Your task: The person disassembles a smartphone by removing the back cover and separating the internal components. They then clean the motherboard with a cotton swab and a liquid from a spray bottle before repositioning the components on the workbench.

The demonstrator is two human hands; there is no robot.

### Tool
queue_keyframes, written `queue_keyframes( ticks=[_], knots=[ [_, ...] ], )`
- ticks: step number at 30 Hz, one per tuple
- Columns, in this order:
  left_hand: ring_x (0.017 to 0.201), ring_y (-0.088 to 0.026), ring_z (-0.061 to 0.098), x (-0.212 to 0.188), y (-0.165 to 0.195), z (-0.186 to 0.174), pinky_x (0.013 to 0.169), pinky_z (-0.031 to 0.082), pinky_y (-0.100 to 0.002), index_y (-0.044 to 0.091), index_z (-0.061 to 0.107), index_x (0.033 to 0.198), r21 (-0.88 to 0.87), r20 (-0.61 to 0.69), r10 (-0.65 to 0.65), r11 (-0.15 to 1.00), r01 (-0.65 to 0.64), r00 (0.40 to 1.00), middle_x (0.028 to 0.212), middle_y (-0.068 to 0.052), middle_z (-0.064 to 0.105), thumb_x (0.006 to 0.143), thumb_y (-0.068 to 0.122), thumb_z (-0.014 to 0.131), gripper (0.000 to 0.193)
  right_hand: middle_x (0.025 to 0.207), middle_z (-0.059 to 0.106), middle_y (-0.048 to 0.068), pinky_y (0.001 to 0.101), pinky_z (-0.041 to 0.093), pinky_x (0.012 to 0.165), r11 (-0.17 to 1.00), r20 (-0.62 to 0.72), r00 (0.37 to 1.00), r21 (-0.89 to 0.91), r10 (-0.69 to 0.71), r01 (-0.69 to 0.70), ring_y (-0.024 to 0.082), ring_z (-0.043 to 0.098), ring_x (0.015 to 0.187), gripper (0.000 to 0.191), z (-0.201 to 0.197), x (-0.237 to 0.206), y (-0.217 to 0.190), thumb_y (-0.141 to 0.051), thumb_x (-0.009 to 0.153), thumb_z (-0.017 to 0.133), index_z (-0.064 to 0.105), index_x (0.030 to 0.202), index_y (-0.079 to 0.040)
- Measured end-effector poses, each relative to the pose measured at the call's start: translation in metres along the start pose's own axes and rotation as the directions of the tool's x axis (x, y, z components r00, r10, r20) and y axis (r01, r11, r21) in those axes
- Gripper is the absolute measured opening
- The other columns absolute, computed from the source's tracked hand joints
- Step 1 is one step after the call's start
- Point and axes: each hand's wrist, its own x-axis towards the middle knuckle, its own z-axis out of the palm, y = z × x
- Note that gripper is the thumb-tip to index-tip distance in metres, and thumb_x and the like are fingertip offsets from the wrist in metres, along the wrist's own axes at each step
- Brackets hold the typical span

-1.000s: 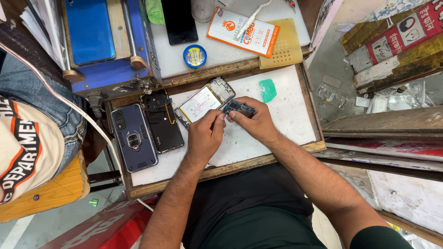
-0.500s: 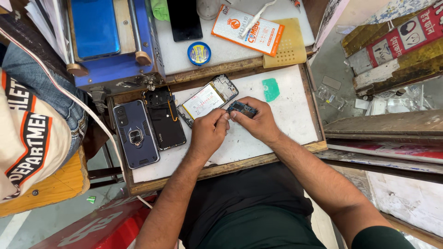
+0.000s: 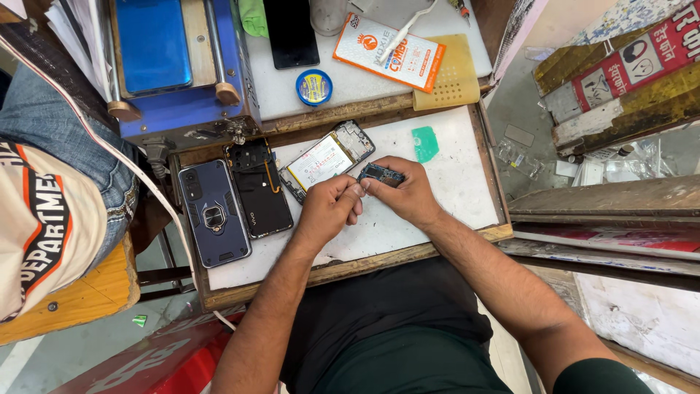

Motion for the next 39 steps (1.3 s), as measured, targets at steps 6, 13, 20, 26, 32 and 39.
queue_keyframes(
  ticks=[6, 13, 20, 26, 32, 39],
  knots=[
    [0.053, -0.007, 0.055, 0.004, -0.007, -0.004, 0.049, 0.046, -0.023, 0.001, 0.067, 0.092, -0.202, 0.090, -0.034, 0.978, 0.051, 0.995, 0.069, -0.001, 0.064, 0.105, 0.016, 0.057, 0.022, 0.088, 0.074, 0.002, 0.0208, 0.057, 0.070, 0.999, 0.023, 1.000, 0.033, -0.012, 0.011, 0.005, 0.069, 0.081, 0.013, -0.001, 0.001, -0.001, -0.010, 0.095, 0.075, 0.071, 0.104, -0.001],
    [0.057, -0.006, 0.059, 0.002, -0.001, 0.001, 0.052, 0.049, -0.022, 0.003, 0.067, 0.096, -0.056, 0.016, 0.053, 0.997, -0.052, 0.998, 0.071, 0.000, 0.065, 0.106, 0.016, 0.054, 0.021, 0.091, 0.073, 0.006, 0.0240, 0.058, 0.074, 0.987, 0.008, 1.000, 0.161, -0.004, 0.003, 0.009, 0.068, 0.083, 0.018, -0.001, 0.005, 0.004, -0.011, 0.099, 0.071, 0.069, 0.111, 0.003],
    [0.060, -0.007, 0.064, -0.005, 0.007, 0.005, 0.054, 0.053, -0.023, 0.002, 0.062, 0.101, 0.126, -0.120, 0.194, 0.976, -0.179, 0.974, 0.071, -0.002, 0.070, 0.105, 0.015, 0.058, 0.014, 0.093, 0.073, 0.009, 0.0293, 0.062, 0.079, 0.961, 0.010, 1.000, 0.277, 0.003, -0.006, 0.014, 0.071, 0.086, 0.023, -0.004, 0.005, 0.007, -0.016, 0.105, 0.063, 0.067, 0.118, 0.004],
    [0.058, -0.013, 0.068, -0.007, 0.010, 0.009, 0.051, 0.052, -0.029, 0.006, 0.067, 0.097, 0.406, -0.192, 0.353, 0.878, -0.253, 0.916, 0.069, -0.004, 0.071, 0.104, 0.017, 0.062, 0.014, 0.095, 0.073, 0.009, 0.0298, 0.062, 0.081, 0.966, 0.020, 0.999, 0.257, -0.035, 0.029, 0.014, 0.071, 0.088, 0.024, -0.003, 0.004, 0.008, -0.015, 0.106, 0.063, 0.066, 0.120, 0.004],
    [0.062, -0.025, 0.071, -0.009, 0.014, 0.011, 0.051, 0.051, -0.038, 0.008, 0.065, 0.096, 0.613, -0.189, 0.467, 0.743, -0.268, 0.864, 0.073, -0.009, 0.071, 0.103, 0.020, 0.063, 0.014, 0.097, 0.073, 0.009, 0.0302, 0.063, 0.082, 0.966, 0.028, 0.998, 0.253, -0.055, 0.047, 0.014, 0.071, 0.089, 0.023, -0.002, 0.003, 0.008, -0.013, 0.106, 0.063, 0.066, 0.120, 0.004],
    [0.061, -0.027, 0.071, -0.008, 0.014, 0.010, 0.051, 0.051, -0.040, 0.009, 0.065, 0.093, 0.633, -0.173, 0.440, 0.735, -0.243, 0.881, 0.070, -0.009, 0.070, 0.102, 0.022, 0.065, 0.016, 0.095, 0.072, 0.006, 0.0246, 0.059, 0.078, 0.991, 0.017, 0.998, 0.120, -0.055, 0.053, 0.009, 0.068, 0.087, 0.019, 0.000, 0.000, 0.002, -0.007, 0.099, 0.070, 0.066, 0.114, 0.002]
  ],
)
